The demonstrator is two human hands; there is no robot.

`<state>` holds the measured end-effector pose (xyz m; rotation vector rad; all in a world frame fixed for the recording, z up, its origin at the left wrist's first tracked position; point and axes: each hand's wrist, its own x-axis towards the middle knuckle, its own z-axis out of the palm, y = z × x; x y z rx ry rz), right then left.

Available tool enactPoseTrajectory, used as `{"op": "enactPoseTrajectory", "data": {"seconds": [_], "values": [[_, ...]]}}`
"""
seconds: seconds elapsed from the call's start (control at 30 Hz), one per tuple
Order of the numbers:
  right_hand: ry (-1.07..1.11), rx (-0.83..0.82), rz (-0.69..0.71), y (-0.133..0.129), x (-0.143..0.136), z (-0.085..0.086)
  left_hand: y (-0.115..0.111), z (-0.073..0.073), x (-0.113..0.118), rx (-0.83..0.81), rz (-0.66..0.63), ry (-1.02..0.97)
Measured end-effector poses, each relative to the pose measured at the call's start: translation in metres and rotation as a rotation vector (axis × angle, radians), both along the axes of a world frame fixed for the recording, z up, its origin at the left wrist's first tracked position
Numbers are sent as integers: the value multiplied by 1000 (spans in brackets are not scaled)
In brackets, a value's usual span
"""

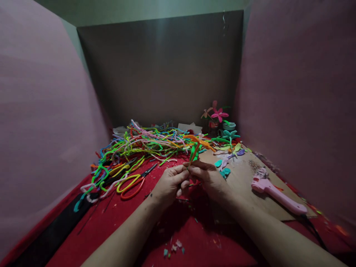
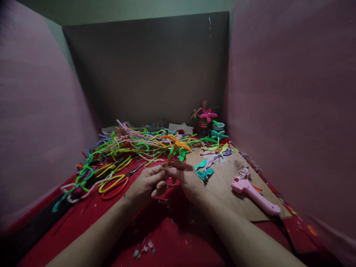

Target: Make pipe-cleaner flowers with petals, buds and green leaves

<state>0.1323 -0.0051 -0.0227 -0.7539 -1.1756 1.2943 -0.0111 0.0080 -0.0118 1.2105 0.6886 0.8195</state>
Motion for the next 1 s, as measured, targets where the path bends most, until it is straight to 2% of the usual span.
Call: {"op": "enactPoseTrajectory", "data": {"seconds": [0.13,0.27,0.37,0.47,0.53,0.6,0.73,0.83,0.93,1.0], "values": [[124,-40,185,5,3,-5,-2,-2,0,-118,-117,-179],[194,-90,280,8,5,-6,-3,-4,1,-153,-193,-257],[162,-46,260,7,5,-6,-3,-3,-1,-169,-228,-268],[45,37,144,6,5,-6,-1,1,-3,-156,-221,-192],[-4,50,73,6,4,-7,-2,4,-2,-101,-174,-92],[-24,41,14,6,4,-8,-3,6,0,25,-72,75],[-112,20,-116,4,3,-7,-7,0,5,462,228,418],[-227,41,-191,-1,2,-1,-9,-10,6,739,386,584],[-327,30,-238,-7,-1,6,-8,-15,5,790,422,629],[-354,5,-250,-9,-1,10,-7,-14,5,699,380,566]]}}
